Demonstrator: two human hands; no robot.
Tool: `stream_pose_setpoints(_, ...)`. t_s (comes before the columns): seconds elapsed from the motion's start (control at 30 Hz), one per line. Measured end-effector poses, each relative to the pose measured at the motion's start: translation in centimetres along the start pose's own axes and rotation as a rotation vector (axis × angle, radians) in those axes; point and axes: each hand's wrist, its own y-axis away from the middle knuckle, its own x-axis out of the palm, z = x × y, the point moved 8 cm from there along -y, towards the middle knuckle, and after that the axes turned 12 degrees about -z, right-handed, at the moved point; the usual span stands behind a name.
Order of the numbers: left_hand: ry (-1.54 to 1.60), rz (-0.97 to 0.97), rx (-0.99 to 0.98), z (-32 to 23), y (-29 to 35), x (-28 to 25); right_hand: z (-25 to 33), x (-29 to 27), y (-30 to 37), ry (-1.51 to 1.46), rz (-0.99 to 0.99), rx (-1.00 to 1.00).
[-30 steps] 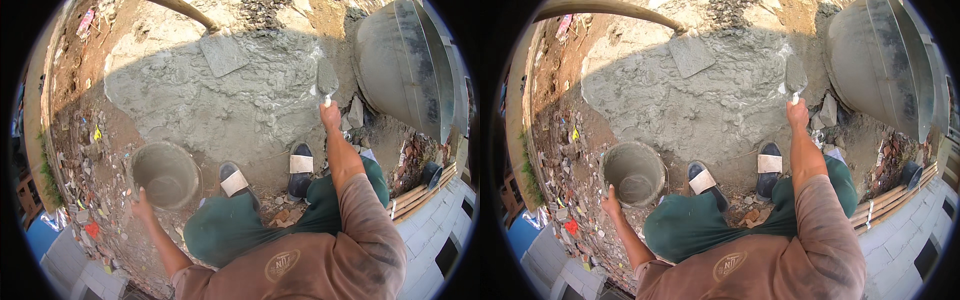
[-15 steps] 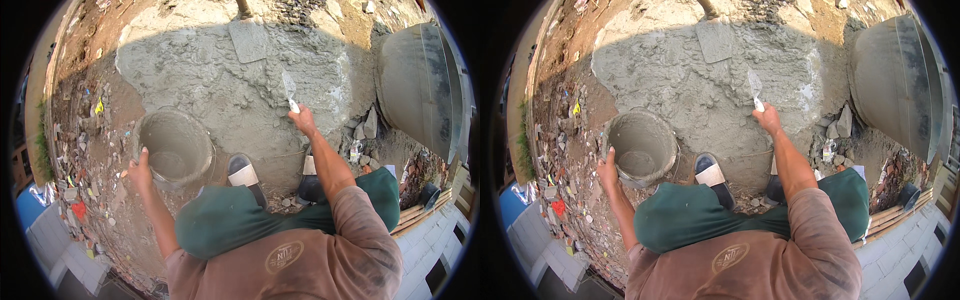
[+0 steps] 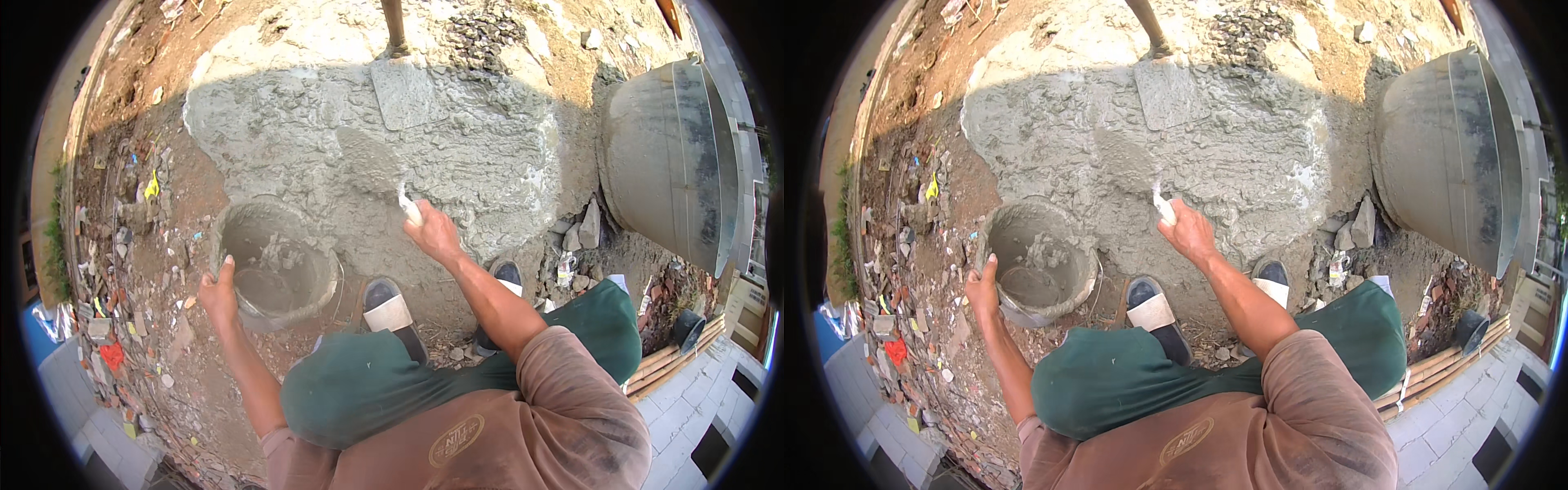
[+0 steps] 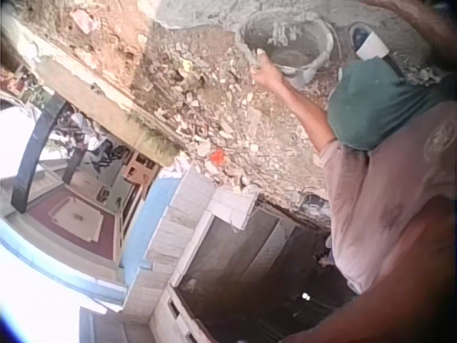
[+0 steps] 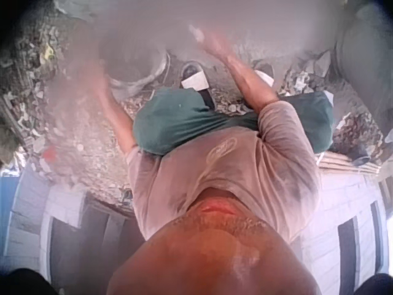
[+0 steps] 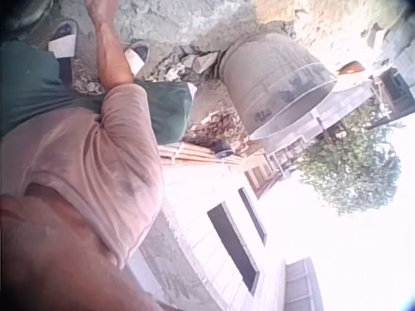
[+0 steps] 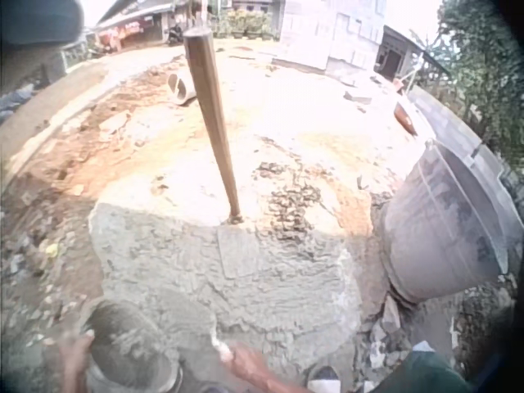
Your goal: The person scoops wet cement from a bucket using a trowel and applies it to a low wall or curb. They repeatedly smooth the cement along the top edge of the structure.
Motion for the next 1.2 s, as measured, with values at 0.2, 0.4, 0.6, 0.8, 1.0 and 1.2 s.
stream_pose_setpoints(0.2,0.256,-0.055,-0.189,4.0,1.3,-6.1,-17.2,-18.4,-9.7,0.332,-0.590,0.445)
stream_pose_setpoints(0.4,0.232,-0.108,-0.328,14.4,2.2,-11.9,-19.4,-15.8,-11.2,0.410,-0.470,0.487)
stream_pose_setpoints(0.6,0.312,-0.206,-0.357,15.9,4.6,-12.5,-15.0,-8.6,-4.6,0.356,-0.237,0.302)
stream_pose_setpoints(0.8,0.194,-0.168,-0.336,18.9,3.5,-14.5,-10.5,-7.3,-2.7,0.337,-0.130,0.074)
stream_pose_setpoints(1.0,-0.349,-0.223,-0.191,16.7,2.7,-16.5,-17.9,-14.2,-4.1,0.228,-0.400,0.389)
stream_pose_setpoints(1.2,-0.238,-0.258,-0.272,16.3,3.9,-14.9,-20.9,-8.2,1.5,0.112,-0.417,0.503)
